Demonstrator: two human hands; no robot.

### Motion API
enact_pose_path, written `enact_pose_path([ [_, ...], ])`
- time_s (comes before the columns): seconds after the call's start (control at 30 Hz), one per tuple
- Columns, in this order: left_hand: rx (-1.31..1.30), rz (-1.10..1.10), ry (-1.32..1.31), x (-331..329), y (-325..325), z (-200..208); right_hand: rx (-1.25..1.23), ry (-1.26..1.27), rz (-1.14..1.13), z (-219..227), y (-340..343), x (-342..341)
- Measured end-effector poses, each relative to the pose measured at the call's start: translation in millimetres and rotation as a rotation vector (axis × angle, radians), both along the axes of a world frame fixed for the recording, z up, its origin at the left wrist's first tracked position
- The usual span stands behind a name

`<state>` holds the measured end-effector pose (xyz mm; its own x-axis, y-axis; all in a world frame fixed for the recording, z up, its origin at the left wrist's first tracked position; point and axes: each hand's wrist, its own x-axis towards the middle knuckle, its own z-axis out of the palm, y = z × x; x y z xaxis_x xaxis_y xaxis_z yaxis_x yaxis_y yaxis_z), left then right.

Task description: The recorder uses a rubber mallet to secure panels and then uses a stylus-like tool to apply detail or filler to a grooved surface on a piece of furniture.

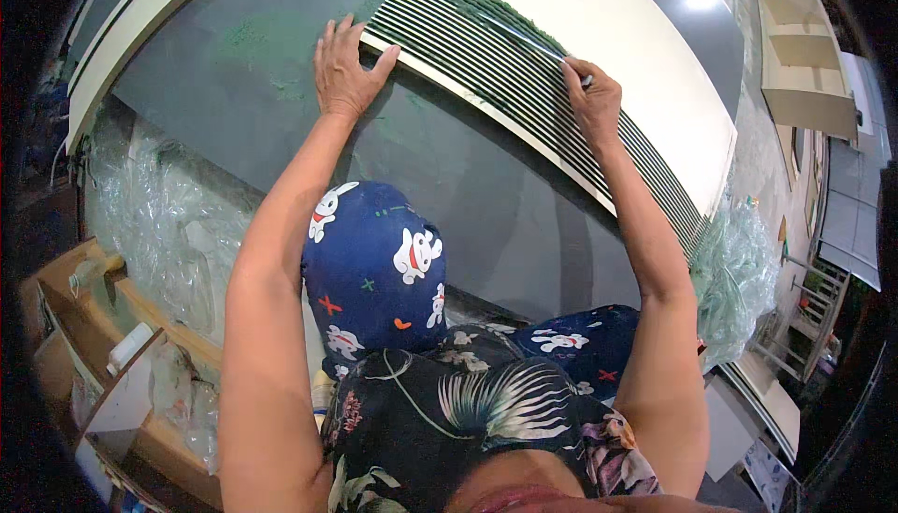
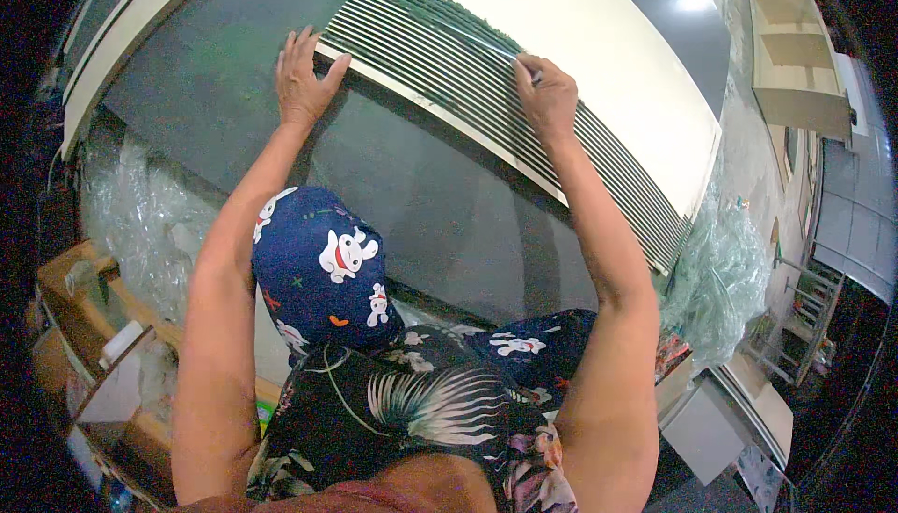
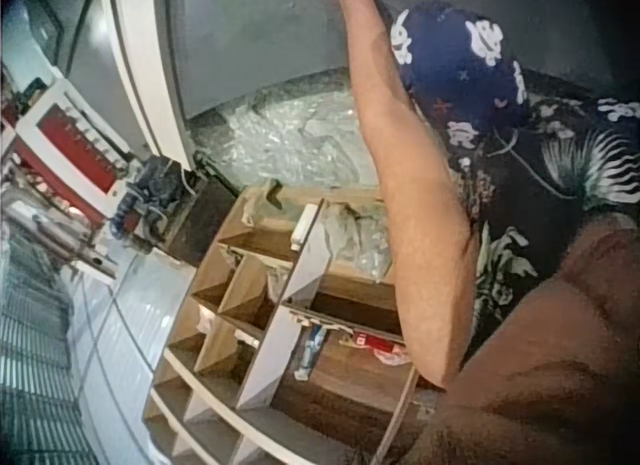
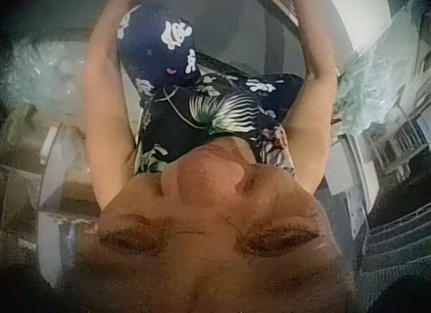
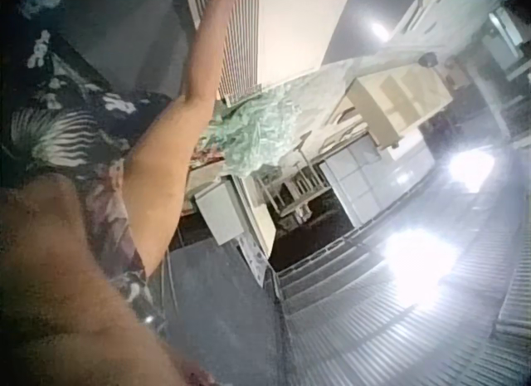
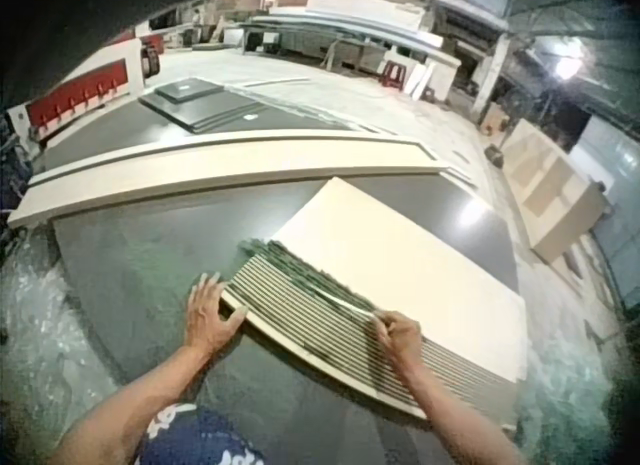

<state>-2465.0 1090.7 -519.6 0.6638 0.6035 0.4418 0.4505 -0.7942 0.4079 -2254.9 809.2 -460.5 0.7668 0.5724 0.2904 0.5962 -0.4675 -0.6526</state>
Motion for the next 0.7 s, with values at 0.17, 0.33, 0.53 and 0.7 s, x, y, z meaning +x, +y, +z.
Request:
enact_pose_path([
  [0.17,-0.019,-0.008,-0.023,-0.2,-3.9,1.3,-0.031,-0.002,-0.017,10.5,-23.4,2.5],
  [0.33,0.014,-0.021,0.005,1.7,-5.5,7.5,-0.016,-0.099,-0.040,1.6,-11.9,-2.0],
  [0.53,-0.009,-0.011,-0.007,1.1,-0.7,0.5,-0.040,-0.053,-0.046,2.0,40.5,-10.8],
  [0.7,-0.019,-0.009,-0.012,1.1,-2.2,1.0,-0.099,-0.115,-0.056,10.0,23.0,-7.0],
])
